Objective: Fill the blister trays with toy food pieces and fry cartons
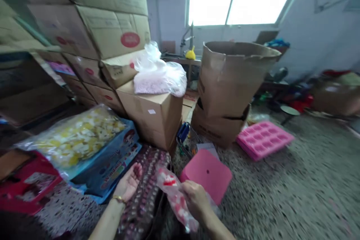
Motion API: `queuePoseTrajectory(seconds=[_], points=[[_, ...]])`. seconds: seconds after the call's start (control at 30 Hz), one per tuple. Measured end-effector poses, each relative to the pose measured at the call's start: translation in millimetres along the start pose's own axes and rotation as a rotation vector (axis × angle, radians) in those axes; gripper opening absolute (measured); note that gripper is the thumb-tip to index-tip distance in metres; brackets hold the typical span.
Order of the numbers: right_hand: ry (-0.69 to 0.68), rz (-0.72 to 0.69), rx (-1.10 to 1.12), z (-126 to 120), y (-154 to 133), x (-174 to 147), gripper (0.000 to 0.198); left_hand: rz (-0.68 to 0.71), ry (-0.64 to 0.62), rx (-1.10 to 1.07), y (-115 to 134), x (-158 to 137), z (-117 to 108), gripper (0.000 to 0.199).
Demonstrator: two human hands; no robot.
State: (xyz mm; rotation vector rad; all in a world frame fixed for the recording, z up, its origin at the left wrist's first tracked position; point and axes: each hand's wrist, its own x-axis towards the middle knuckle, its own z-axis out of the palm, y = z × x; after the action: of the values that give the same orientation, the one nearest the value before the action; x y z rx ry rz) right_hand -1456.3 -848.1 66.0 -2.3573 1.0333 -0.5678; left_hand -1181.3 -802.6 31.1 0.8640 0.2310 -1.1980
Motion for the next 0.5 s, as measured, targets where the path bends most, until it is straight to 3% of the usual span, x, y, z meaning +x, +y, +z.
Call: queuePoseTrajectory(seconds=[0.1, 0.27, 0.37, 0.5], points=[[-0.078, -0.024, -0.050, -27.0, 33.2, 24.8, 0.029, 0.042, 0.139, 0.016, -11.0, 2.5, 14.0, 0.017], [-0.181, -0.118, -0.046, -99.2, 51.1, 70.6, 0.034, 0.045, 0.184, -0.039, -39.3, -4.5, 15.3, 0.013], [-0.187, -0.150, 0.014, -144.0, 46.5, 99.9, 0.032, 0.033, 0.230, -0.054, -48.5, -9.8, -1.4, 0.011], [-0.115, -0.135, 0.137, -186.2, 34.9, 134.6, 0.017, 0.053, 0.304, -0.059, -50.4, -16.5, -41.0, 0.009]])
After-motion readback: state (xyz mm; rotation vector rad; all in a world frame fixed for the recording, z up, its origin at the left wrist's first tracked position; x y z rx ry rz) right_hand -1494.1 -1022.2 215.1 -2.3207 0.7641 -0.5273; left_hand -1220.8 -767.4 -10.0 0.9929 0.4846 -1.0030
